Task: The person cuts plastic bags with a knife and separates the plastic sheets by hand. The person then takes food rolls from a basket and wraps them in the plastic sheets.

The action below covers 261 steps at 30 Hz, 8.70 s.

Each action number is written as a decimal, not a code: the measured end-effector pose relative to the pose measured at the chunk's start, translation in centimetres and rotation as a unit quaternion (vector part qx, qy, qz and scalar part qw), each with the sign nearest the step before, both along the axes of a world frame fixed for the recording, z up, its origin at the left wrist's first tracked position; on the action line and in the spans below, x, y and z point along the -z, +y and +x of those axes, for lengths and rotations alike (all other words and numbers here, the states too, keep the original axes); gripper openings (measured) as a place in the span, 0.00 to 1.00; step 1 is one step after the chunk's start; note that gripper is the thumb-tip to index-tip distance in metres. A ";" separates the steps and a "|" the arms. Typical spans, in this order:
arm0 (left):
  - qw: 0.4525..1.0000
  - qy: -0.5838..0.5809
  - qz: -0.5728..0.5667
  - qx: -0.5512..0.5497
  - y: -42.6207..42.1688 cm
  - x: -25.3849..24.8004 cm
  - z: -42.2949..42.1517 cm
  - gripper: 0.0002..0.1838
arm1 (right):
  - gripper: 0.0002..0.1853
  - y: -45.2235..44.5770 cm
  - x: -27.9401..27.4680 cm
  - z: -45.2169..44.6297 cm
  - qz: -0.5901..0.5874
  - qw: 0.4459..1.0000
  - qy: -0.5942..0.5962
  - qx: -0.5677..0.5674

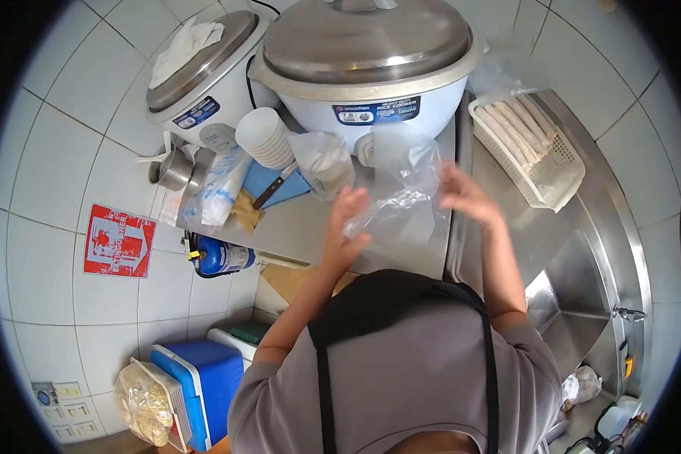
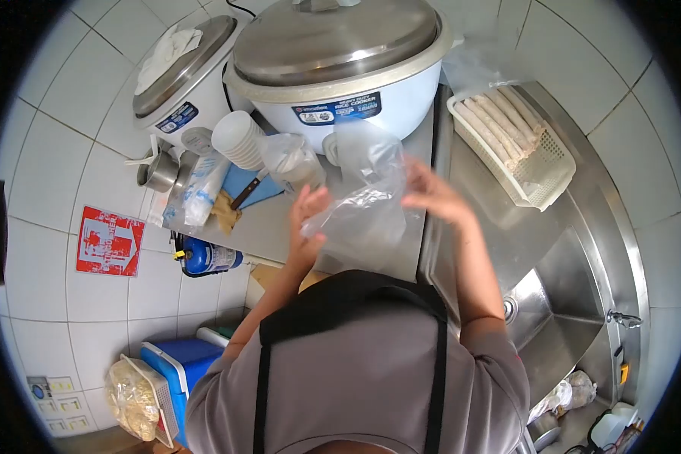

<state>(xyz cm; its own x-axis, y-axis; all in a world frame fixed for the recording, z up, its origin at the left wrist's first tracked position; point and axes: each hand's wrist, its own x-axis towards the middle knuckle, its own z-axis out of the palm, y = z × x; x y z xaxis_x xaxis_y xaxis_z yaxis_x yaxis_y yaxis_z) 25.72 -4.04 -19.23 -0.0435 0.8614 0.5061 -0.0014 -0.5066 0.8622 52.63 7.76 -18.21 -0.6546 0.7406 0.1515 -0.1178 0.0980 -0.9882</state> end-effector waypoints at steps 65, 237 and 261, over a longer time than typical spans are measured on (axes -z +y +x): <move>0.804 0.590 -0.010 -0.070 7.0 8.0 -2.3 0.43 | 0.37 -6.0 9.9 -9.8 0.304 0.722 -0.510 0.356; 0.903 0.426 -0.048 -0.002 -1.9 5.2 -3.1 0.14 | 0.10 -11.3 5.6 -1.8 0.285 0.902 -0.270 0.180; 0.886 0.455 0.012 -0.088 -1.0 6.3 -3.5 0.15 | 0.10 7.2 4.2 9.7 0.252 0.752 -0.294 0.533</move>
<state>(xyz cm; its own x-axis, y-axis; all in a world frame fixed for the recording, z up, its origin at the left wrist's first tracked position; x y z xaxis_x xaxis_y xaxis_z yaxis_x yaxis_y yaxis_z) 22.26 -5.09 -25.56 0.2599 0.8699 0.4192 0.7691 -0.4490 0.4548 62.32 14.96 -22.41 0.2080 0.8375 0.5053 0.7368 0.2056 -0.6440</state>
